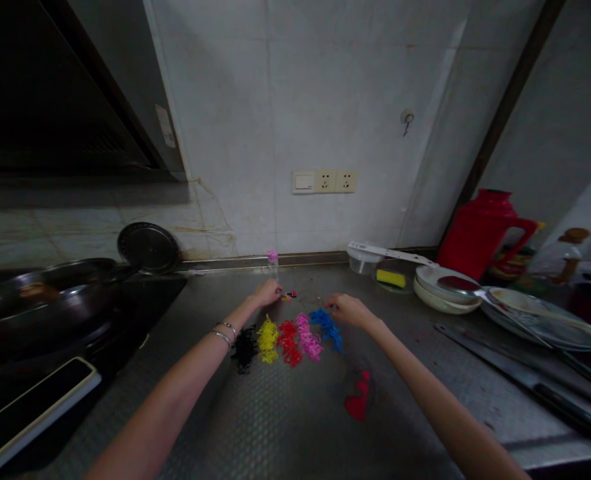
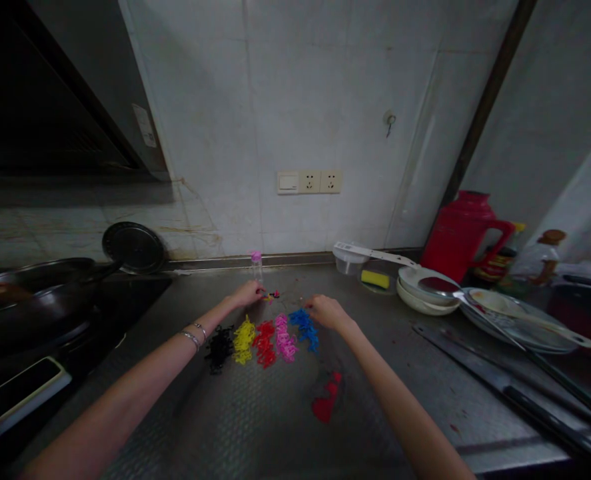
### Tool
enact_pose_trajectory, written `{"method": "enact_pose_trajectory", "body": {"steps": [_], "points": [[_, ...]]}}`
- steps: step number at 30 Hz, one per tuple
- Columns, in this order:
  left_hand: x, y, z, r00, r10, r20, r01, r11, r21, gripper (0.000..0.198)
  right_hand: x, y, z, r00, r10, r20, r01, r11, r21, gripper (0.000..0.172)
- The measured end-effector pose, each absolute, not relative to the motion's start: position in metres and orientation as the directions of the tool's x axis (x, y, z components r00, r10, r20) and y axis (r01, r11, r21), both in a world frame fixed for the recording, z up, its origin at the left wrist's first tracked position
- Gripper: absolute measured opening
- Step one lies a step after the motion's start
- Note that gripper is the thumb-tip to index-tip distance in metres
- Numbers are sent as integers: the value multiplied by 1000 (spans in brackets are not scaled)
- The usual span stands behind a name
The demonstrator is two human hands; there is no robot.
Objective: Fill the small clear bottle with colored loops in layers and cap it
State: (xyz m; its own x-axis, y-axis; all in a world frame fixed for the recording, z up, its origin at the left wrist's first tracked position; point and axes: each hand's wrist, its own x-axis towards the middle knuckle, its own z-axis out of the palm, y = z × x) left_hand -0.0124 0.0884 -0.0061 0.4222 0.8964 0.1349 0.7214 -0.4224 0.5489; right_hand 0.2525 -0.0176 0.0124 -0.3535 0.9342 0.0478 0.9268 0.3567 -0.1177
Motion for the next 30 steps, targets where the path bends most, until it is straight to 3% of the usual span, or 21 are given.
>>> {"method": "enact_pose_trajectory", "body": {"steps": [12,30], "points": [[-9,95,-17,459,881,115,826,-471,309,19,264,-26,8,-314,949,32,937,315,-149,31],[-26,97,-15,480,861,170,770,-506,389,14,255,-26,7,-359,930,77,914,367,-172,29]]}}
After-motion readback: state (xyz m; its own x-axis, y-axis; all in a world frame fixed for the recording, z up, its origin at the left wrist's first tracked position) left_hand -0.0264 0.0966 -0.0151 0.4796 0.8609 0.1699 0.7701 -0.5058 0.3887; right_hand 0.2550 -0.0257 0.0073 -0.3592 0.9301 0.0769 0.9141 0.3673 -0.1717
